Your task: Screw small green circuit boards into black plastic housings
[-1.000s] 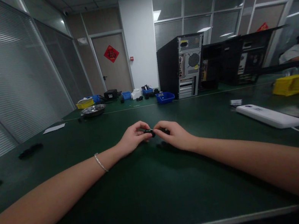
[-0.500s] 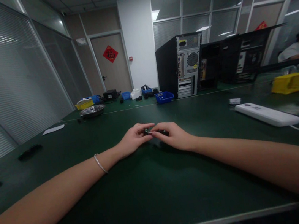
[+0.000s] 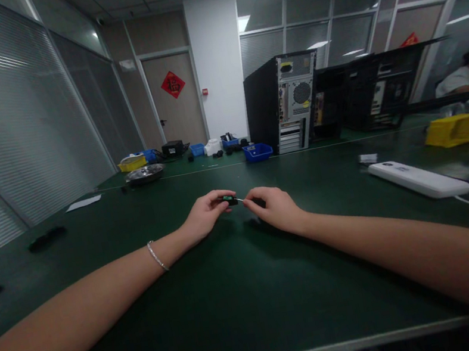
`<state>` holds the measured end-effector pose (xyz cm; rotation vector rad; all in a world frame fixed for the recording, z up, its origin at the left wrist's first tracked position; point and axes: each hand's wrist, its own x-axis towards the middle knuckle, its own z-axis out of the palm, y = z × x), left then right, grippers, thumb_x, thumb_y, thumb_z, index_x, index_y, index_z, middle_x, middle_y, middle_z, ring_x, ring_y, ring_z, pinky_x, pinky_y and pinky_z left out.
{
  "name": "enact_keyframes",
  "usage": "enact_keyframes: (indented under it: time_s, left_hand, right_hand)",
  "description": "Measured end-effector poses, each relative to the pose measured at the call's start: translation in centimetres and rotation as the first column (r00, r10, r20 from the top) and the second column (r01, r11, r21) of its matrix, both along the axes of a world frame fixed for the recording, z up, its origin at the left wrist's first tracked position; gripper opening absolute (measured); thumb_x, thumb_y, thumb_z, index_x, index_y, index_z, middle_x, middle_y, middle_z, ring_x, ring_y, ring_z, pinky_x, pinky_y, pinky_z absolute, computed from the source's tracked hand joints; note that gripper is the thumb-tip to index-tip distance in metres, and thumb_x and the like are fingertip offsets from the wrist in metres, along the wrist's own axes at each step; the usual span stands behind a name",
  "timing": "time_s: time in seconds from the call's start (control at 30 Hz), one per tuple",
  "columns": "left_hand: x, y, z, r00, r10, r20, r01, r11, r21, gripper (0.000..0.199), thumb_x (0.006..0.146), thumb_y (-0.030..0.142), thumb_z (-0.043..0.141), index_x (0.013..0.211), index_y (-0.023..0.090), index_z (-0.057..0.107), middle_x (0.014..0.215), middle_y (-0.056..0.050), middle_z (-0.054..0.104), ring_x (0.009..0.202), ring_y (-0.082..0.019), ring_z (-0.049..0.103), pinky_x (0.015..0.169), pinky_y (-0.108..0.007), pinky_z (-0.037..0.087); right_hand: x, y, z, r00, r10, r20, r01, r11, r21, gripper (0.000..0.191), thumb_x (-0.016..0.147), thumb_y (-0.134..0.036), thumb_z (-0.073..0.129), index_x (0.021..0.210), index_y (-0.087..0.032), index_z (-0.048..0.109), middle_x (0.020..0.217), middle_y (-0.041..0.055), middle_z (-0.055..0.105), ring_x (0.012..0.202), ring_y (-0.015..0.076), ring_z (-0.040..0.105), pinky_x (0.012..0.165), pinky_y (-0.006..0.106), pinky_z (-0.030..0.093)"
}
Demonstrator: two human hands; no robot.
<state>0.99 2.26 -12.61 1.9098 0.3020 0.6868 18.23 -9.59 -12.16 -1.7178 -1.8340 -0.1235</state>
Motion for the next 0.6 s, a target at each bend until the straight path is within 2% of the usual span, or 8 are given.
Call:
enact_keyframes:
  time_s: [0.23,0.37,0.47,0.6]
  left_hand:
    - [-0.32,-0.24,0.13,1.000,-0.020,-0.011,0.022,0.975,0.223,0.026,0.085,0.017,0.051,0.108,0.017,0.062,0.109,-0.007,0.062,0.099,-0.019,0.060,0.087,-0.035,0.051]
    - [-0.55,-0.33,0.29,0.999,0.042,-0.017,-0.033,0.932,0.361,0.025,0.085,0.018,0.052,0.107,0.019,0.065,0.106,-0.007,0.063,0.099,-0.020,0.059,0.089,-0.035,0.049]
    - [-0.59,-0.24,0.44,0.999,0.047,-0.020,-0.037,0.939,0.342,0.027,0.085,0.019,0.053,0.108,0.019,0.065,0.108,-0.007,0.064,0.101,-0.020,0.059,0.091,-0.036,0.048]
    - [-0.43,-0.31,0.57,1.000,0.006,-0.016,-0.003,0.983,0.185,0.027,0.082,0.017,0.056,0.107,0.016,0.066,0.108,-0.008,0.066,0.099,-0.020,0.062,0.089,-0.036,0.050]
  right_hand:
    - [0.10,0.00,-0.08,0.997,0.014,0.072,-0.012,1.000,-0.028,0.023,0.089,-0.034,0.046,0.089,-0.023,0.066,0.085,0.0029,0.066,0.076,0.0173,0.058,0.057,0.025,0.035]
    - [0.23,0.00,-0.22,0.997,0.022,0.074,-0.020,1.000,-0.020,0.023,0.089,-0.034,0.046,0.088,-0.023,0.066,0.085,0.0026,0.067,0.077,0.0172,0.058,0.058,0.025,0.036]
    - [0.29,0.04,-0.32,0.998,0.054,0.026,-0.053,0.998,-0.023,0.024,0.090,-0.034,0.045,0.088,-0.023,0.066,0.084,0.0020,0.066,0.075,0.0164,0.057,0.059,0.024,0.037]
    - [0.33,0.20,-0.47,0.995,0.087,-0.043,-0.088,0.996,-0.020,0.024,0.090,-0.034,0.045,0.086,-0.022,0.065,0.081,0.0014,0.066,0.073,0.0158,0.057,0.060,0.024,0.038]
